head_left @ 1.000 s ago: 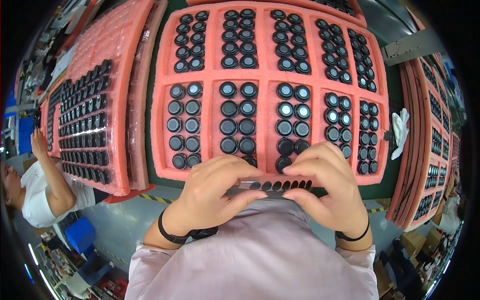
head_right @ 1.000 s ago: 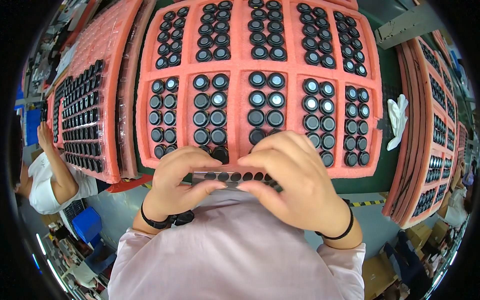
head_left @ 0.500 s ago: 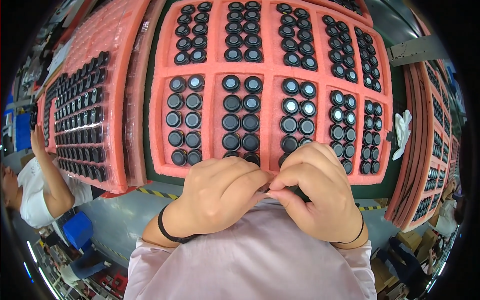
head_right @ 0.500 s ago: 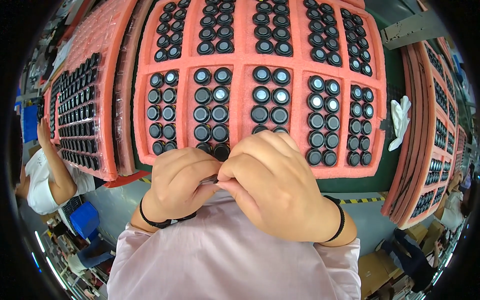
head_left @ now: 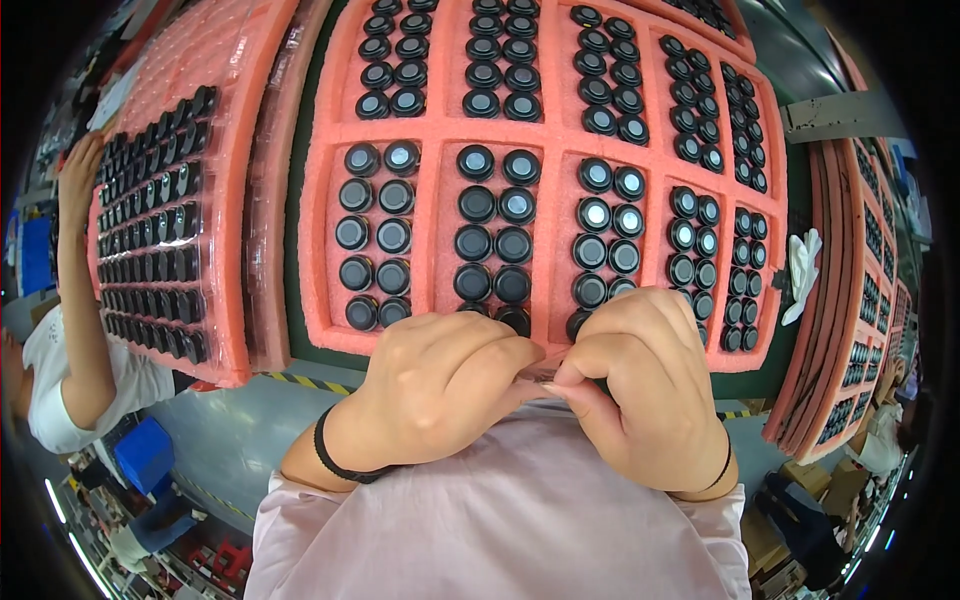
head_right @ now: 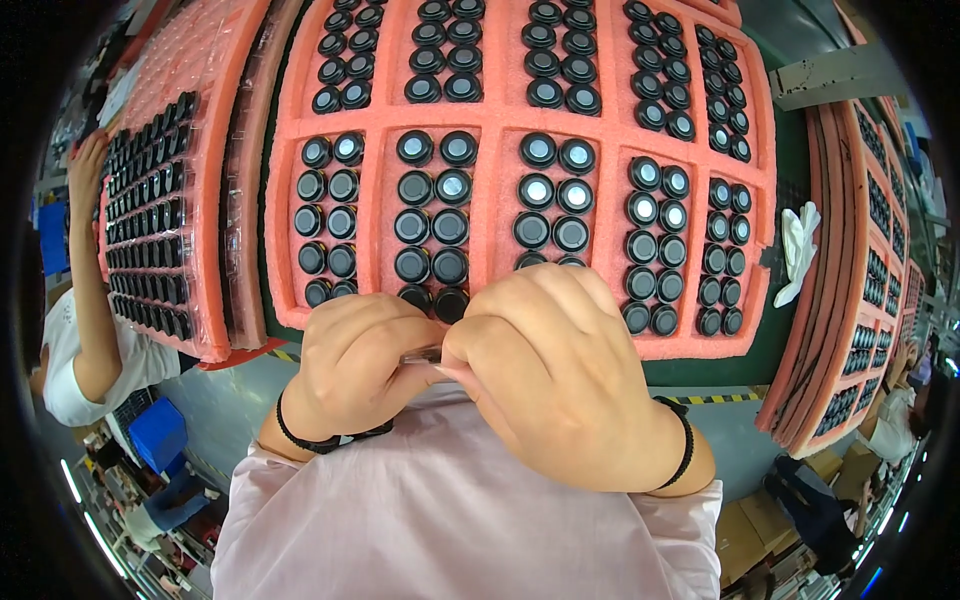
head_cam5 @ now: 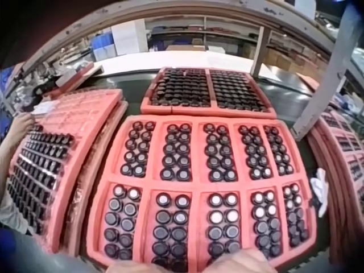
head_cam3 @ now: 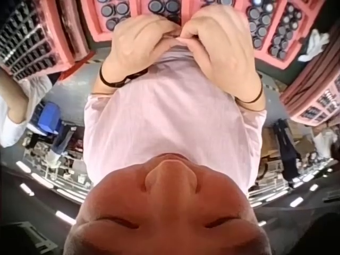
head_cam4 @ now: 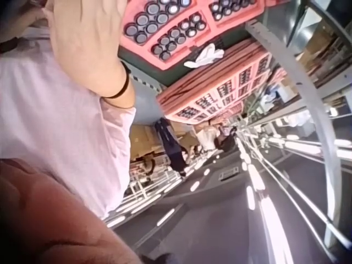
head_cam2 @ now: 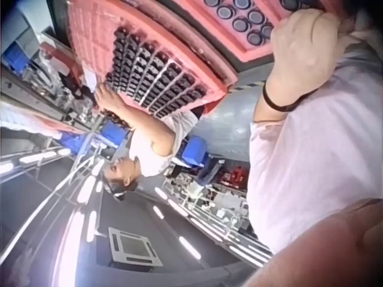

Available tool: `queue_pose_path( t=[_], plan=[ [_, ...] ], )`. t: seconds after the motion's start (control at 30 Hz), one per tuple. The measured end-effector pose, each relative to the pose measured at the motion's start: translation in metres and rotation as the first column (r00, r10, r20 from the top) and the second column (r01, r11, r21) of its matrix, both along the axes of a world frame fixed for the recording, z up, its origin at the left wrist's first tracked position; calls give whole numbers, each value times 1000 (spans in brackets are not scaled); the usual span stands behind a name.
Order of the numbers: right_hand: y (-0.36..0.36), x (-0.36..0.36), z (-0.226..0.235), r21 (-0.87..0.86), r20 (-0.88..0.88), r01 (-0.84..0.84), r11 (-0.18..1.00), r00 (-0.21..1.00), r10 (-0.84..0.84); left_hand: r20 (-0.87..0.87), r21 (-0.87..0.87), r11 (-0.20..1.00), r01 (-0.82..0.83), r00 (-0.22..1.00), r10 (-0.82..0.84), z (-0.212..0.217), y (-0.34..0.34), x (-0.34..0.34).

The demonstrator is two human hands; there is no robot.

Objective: The person peels small black stickers from a plastic sheet and applies them to the centers of round black components in a pink foam tray. Once finished, the person lifts the tray and sets it aside on the workbench.

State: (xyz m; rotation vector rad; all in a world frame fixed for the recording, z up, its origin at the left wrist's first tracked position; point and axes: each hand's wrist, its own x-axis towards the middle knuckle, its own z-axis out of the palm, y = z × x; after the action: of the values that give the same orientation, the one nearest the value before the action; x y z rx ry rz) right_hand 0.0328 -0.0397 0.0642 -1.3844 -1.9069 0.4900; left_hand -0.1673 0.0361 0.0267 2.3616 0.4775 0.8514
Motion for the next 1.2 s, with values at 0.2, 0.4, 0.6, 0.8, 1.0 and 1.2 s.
queue_pose_path(
  t=[0.2,0.4,0.6,0.8,1.0,1.2],
  plan=[
    [7,0,16,-8,115,-76,997,990,76,14,-140,990,10,1000,-8,-7,4,-10],
    [41,24,25,-224,35,-210,952,974,223,-8,-279,959,45,999,-49,0,15,-12],
    [97,41,-18,-422,-63,-147,895,989,132,-201,-151,986,76,974,-106,-3,31,-6],
    [122,38,-51,-553,-49,-127,824,992,120,-284,-13,999,52,957,-53,-22,35,3],
    [124,36,-64,-430,28,-140,892,985,168,-373,33,999,14,928,-1,-31,36,7],
    [122,35,-68,-369,57,-126,921,986,158,-388,23,1000,-2,922,10,-34,36,7]
  ],
)
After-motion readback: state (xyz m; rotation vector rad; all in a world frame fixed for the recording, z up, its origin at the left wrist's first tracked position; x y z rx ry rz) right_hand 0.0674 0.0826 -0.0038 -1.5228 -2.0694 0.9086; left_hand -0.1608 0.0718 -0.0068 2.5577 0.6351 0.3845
